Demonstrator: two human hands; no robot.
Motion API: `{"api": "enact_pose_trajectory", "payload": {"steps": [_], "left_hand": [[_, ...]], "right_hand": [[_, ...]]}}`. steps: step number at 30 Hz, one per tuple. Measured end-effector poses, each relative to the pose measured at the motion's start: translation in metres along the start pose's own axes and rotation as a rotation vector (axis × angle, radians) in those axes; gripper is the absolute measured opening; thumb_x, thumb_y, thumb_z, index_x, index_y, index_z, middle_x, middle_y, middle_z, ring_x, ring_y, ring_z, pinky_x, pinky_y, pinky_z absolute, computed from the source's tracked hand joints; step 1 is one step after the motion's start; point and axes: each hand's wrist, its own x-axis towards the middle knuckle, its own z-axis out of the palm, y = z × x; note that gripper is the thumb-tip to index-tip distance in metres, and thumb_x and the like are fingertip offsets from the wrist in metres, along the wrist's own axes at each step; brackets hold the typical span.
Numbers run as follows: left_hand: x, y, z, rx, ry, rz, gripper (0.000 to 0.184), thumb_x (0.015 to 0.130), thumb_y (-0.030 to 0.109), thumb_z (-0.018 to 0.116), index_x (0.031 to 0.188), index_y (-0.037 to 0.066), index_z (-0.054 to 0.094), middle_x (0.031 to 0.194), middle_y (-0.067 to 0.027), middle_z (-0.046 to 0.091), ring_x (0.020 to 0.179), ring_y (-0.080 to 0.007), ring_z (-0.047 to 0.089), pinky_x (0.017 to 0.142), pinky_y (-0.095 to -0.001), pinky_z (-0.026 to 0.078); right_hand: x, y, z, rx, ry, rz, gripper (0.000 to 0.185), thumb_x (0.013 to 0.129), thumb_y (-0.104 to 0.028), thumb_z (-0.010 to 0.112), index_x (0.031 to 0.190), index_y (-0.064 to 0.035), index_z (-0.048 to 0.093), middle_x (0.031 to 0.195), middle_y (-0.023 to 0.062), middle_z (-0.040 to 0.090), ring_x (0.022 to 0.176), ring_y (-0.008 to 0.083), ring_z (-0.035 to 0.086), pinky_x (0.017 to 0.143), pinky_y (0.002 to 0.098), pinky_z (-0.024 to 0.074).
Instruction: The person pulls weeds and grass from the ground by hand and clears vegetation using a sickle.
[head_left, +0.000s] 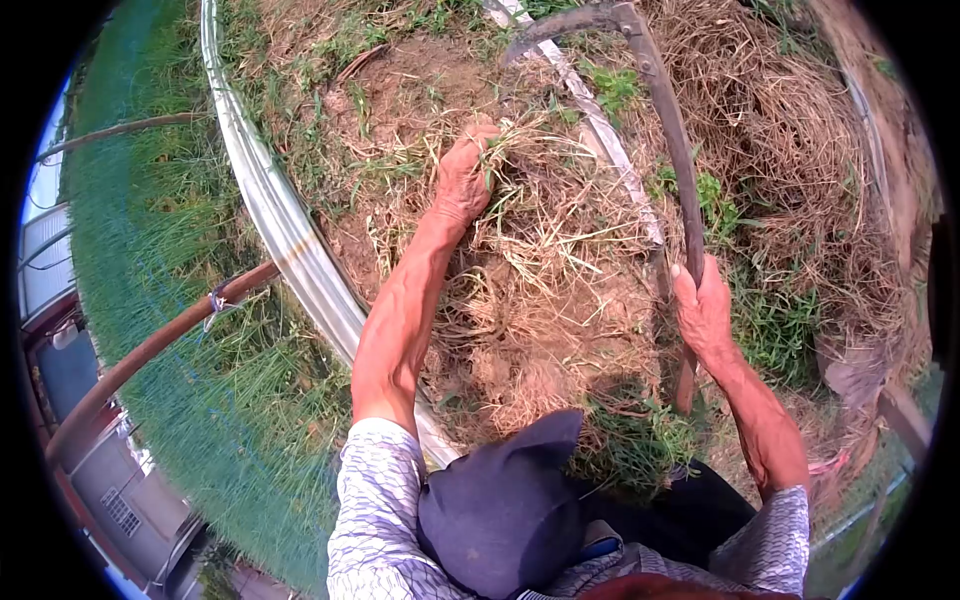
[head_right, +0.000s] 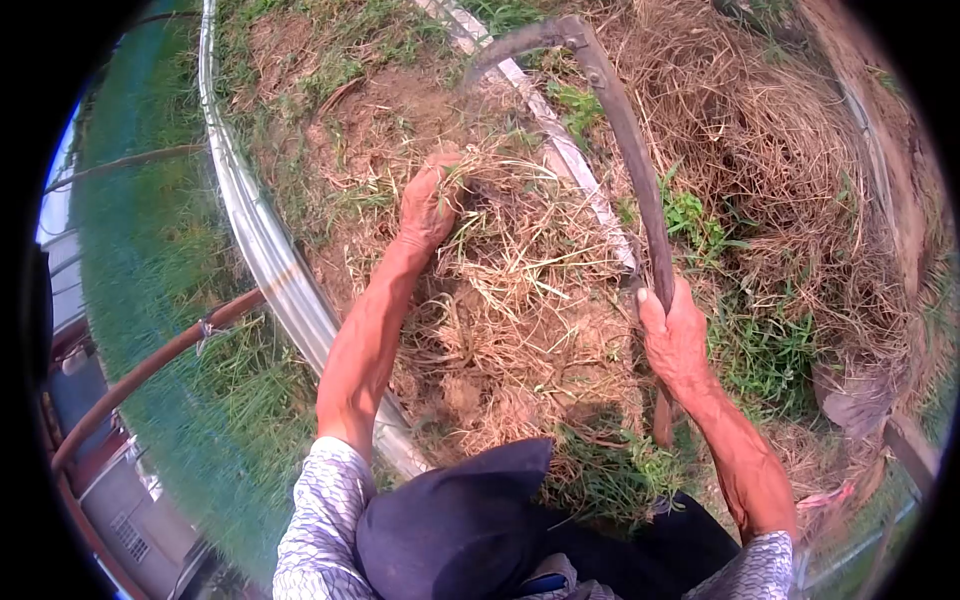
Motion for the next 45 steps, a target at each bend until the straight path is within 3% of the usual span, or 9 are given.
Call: {"api": "enact_pose_trajectory", "payload": {"steps": [5,10,12,22,27,32,36,40,45], "left_hand": [[-0.001,0.004,0.002,-0.007,0.032,0.032,0.018,0.086,0.001,0.061,0.102,0.002,0.067,0.102,-0.0145,0.067,0.097,-0.0284,0.065,0.087,-0.0341,0.05],[-0.004,0.006,0.0,-0.031,0.036,-0.032,0.017,0.084,-0.001,0.06,0.099,0.002,0.067,0.101,-0.015,0.067,0.098,-0.0291,0.065,0.09,-0.0361,0.049],[-0.006,-0.001,0.004,0.023,0.066,0.013,0.016,0.084,0.002,0.061,0.099,0.003,0.068,0.1,-0.0142,0.067,0.097,-0.0289,0.065,0.089,-0.0359,0.05],[-0.015,0.02,0.0,-0.021,0.074,-0.054,0.019,0.085,0.0,0.059,0.102,0.003,0.066,0.101,-0.0141,0.066,0.096,-0.0293,0.064,0.085,-0.034,0.05],[-0.016,0.022,0.007,-0.046,0.106,-0.111,0.017,0.085,0.0,0.059,0.1,0.003,0.066,0.1,-0.0137,0.066,0.093,-0.0274,0.064,0.083,-0.0331,0.05],[-0.022,0.017,-0.001,-0.05,0.071,-0.08,0.015,0.089,0.003,0.06,0.103,0.004,0.066,0.106,-0.013,0.065,0.095,-0.0258,0.064,0.082,-0.0334,0.051],[-0.07,0.035,-0.016,0.114,-0.122,0.009,0.024,0.081,0.003,0.061,0.105,0.004,0.06,0.099,-0.0181,0.063,0.091,-0.0382,0.062,0.08,-0.0406,0.05],[-0.077,0.03,-0.034,0.356,0.201,-0.025,0.026,0.082,0.011,0.069,0.105,0.004,0.059,0.091,-0.018,0.061,0.083,-0.0387,0.06,0.074,-0.0426,0.049],[-0.033,-0.014,-0.075,0.759,0.195,-0.595,0.059,0.076,0.044,0.072,0.114,0.001,0.063,0.14,-0.0188,0.045,0.127,-0.037,0.043,0.102,-0.0552,0.033]], "right_hand": [[-0.006,0.012,0.009,-0.159,-0.093,0.044,0.037,0.097,-0.034,0.057,0.108,0.0011,0.049,0.072,0.0203,0.059,0.067,0.0376,0.062,0.062,0.0447,0.0486],[-0.02,0.001,-0.002,-0.084,-0.201,0.133,0.037,0.097,-0.034,0.057,0.106,0.0008,0.05,0.076,0.0176,0.059,0.069,0.0285,0.063,0.064,0.0406,0.0497],[-0.005,0.005,0.001,-0.018,0.032,0.004,0.034,0.097,-0.034,0.057,0.103,-0.0009,0.051,0.072,0.0128,0.058,0.063,0.0233,0.059,0.058,0.0387,0.0484],[-0.027,-0.001,-0.003,-0.079,-0.255,0.25,0.035,0.096,-0.032,0.057,0.107,0.0004,0.05,0.078,0.0195,0.059,0.076,0.0285,0.063,0.069,0.0434,0.0492],[0.019,-0.033,-0.004,0.08,0.059,0.054,0.035,0.097,-0.032,0.056,0.106,0.0009,0.05,0.07,0.0152,0.055,0.061,0.0263,0.055,0.06,0.0417,0.0476],[-0.039,0.042,-0.011,-0.26,-0.214,0.096,0.03,0.099,-0.027,0.053,0.102,0.0011,0.046,0.07,0.0203,0.057,0.061,0.034,0.061,0.056,0.045,0.0478],[-0.091,0.092,-0.061,-0.307,-0.33,0.223,0.029,0.098,-0.027,0.054,0.103,0.0003,0.047,0.071,0.0197,0.058,0.062,0.0347,0.062,0.058,0.0438,0.0482],[-0.062,0.067,-0.062,-0.191,-0.173,0.103,0.031,0.098,-0.032,0.057,0.103,-0.0023,0.048,0.068,0.012,0.055,0.058,0.0247,0.057,0.055,0.0377,0.0462],[-0.008,0.029,-0.036,-0.192,-0.11,-0.074,0.036,0.098,-0.036,0.056,0.106,-0.0013,0.047,0.074,0.0168,0.055,0.063,0.0289,0.058,0.058,0.0413,0.0469]]}}
